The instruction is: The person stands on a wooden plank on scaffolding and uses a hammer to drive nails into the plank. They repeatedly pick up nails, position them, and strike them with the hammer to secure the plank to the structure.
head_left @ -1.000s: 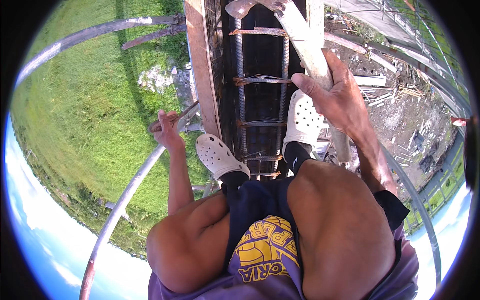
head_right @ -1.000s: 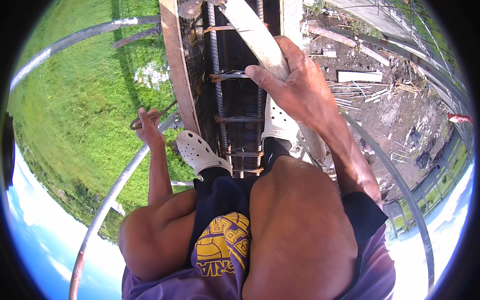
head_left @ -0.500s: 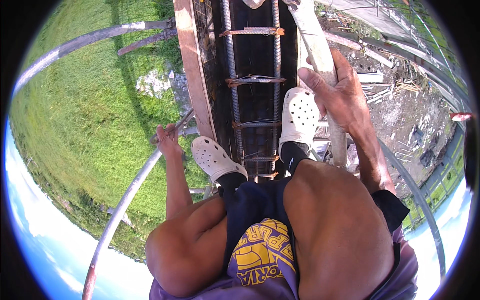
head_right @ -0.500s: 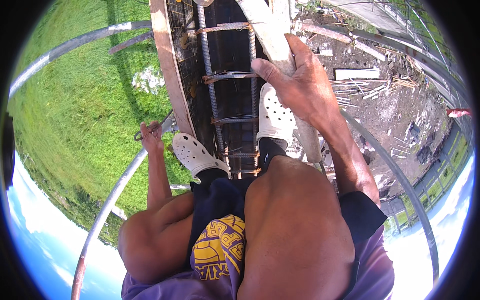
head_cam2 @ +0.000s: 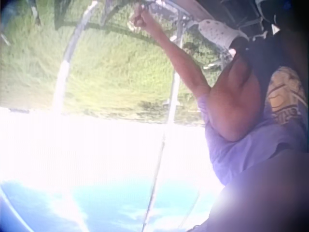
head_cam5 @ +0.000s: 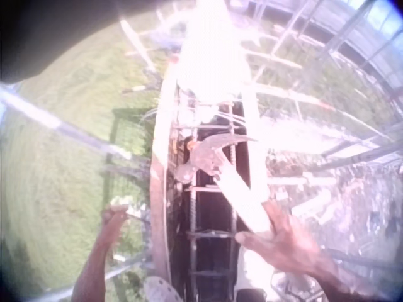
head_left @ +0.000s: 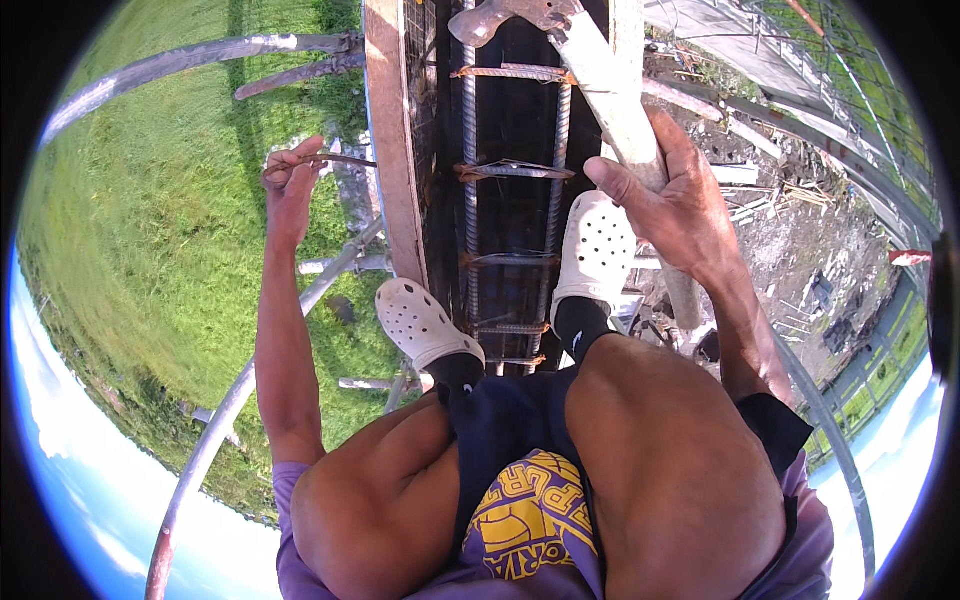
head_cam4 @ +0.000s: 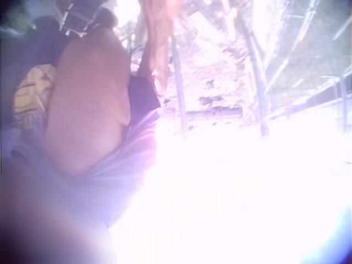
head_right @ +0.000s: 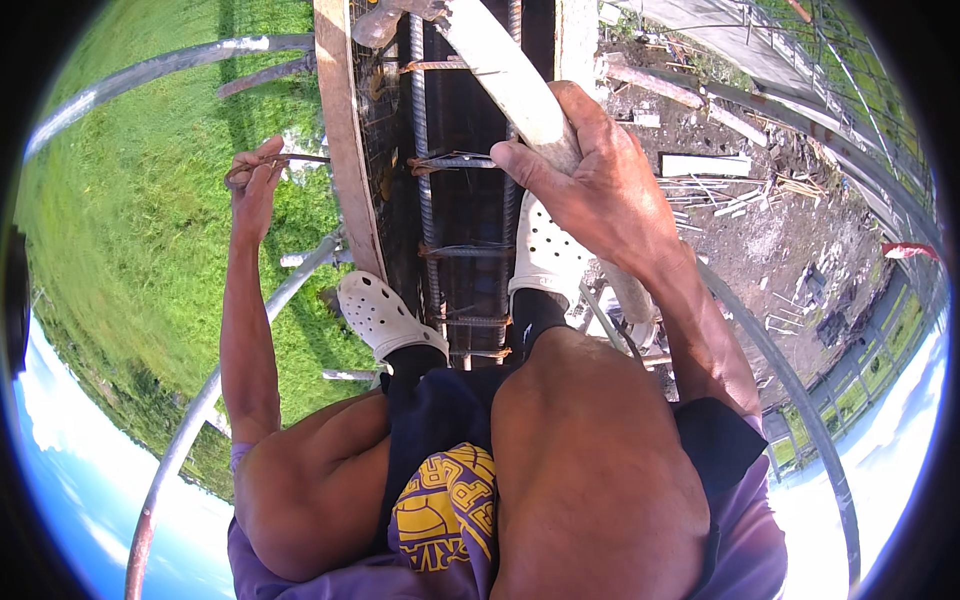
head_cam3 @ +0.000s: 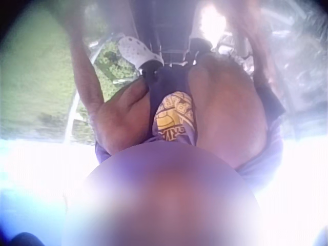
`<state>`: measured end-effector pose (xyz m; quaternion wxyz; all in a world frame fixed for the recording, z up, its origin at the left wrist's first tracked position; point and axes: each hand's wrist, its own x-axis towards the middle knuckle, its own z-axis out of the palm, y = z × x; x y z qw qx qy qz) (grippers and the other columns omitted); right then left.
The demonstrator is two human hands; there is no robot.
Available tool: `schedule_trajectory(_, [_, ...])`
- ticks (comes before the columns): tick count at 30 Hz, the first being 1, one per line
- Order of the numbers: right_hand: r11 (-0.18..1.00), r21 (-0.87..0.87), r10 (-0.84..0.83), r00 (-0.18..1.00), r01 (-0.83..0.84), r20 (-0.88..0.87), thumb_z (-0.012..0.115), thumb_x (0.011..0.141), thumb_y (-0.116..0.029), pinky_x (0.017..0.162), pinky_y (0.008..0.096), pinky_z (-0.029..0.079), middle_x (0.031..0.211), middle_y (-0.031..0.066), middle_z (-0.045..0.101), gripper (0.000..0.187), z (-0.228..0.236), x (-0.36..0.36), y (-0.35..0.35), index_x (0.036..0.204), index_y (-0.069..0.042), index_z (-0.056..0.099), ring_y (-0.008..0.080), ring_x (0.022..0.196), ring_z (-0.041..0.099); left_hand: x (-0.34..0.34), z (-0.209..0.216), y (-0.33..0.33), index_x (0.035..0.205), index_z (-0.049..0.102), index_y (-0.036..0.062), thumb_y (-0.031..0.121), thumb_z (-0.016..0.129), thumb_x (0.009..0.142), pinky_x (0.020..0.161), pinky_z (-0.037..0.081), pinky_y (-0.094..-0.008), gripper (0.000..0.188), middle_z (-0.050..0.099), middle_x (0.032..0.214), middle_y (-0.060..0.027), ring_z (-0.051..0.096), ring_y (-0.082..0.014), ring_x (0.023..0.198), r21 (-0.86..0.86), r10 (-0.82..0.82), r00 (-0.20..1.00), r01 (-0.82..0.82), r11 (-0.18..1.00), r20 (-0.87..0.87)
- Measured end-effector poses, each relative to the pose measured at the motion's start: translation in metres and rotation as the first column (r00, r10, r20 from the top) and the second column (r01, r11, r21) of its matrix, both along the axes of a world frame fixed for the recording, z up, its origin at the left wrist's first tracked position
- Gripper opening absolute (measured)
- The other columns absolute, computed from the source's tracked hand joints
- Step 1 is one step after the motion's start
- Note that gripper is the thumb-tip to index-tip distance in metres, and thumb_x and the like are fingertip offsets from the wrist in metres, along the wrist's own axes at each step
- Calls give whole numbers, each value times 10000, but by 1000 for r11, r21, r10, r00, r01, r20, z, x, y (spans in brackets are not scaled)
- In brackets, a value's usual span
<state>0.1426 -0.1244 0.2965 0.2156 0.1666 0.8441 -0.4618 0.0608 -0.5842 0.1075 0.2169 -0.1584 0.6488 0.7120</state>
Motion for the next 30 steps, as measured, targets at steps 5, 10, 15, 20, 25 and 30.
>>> schedule_trajectory(5, [1000, 4, -23, 998, 23, 64, 798, 908, -390, 798, 420, 545, 964, 152, 724, 549, 1, 4, 7, 1294, -43, 619, 239, 877, 695, 54, -9, -20, 1056, 457, 118, -16, 598, 987, 1138, 455, -408, 206, 593, 1417, -212, 599, -231, 1245, -13, 5, 986, -7, 1000, -164])
schedule_trajectory(10, [992, -61, -110, 993, 112, 38, 814, 918, -345, 565, 260, 481, 873, 34, 688, 548, -4, 4, -2, 1311, -29, 598, 79, 653, 590, 145, -51, -58, 1066, 512, -16, 37, 555, 982, 1056, 563, -445, 109, 634, 1261, -202, 655, -308, 1152, -70, 646, 709, -657, 751, 283])
schedule_trajectory(15, [993, 1, -116, 992, 116, 54, 811, 914, -368, 692, 327, 540, 929, 78, 710, 602, 4, -2, -9, 1354, -20, 594, 128, 758, 630, 175, -48, -54, 1104, 528, -29, 29, 566, 972, 1033, 596, -424, 150, 621, 1283, -191, 647, -309, 1200, -96, 761, 561, -781, 617, 326])
schedule_trajectory(20, [990, -51, -123, 980, 132, 156, 814, 919, -331, 654, 297, 523, 910, 55, 705, 591, 6, -10, -9, 1366, -21, 585, 93, 723, 605, 141, 20, 4, 1142, 552, 55, -38, 611, 962, 1086, 551, -444, 211, 586, 1419, -197, 625, -279, 1256, -217, 285, 940, -323, 921, -190])
schedule_trajectory(25, [983, -125, -120, 984, 137, 133, 819, 912, -364, 652, 291, 510, 873, 43, 681, 573, 1, -12, -11, 1325, -29, 605, 94, 712, 589, 123, 0, -26, 1132, 536, 43, -46, 596, 956, 1093, 547, -500, 206, 583, 1422, -223, 624, -333, 1266, 6, 457, 887, -458, 889, -63])
schedule_trajectory(30, [990, -63, -120, 987, 127, 109, 832, 896, -396, 662, 310, 519, 884, 56, 690, 618, 4, -7, -4, 1339, -33, 597, 114, 712, 601, 158, -60, -74, 1105, 493, 1, -72, 544, 936, 1033, 606, -479, 192, 605, 1349, -250, 653, -429, 1192, -144, 756, 463, -802, 580, 463])
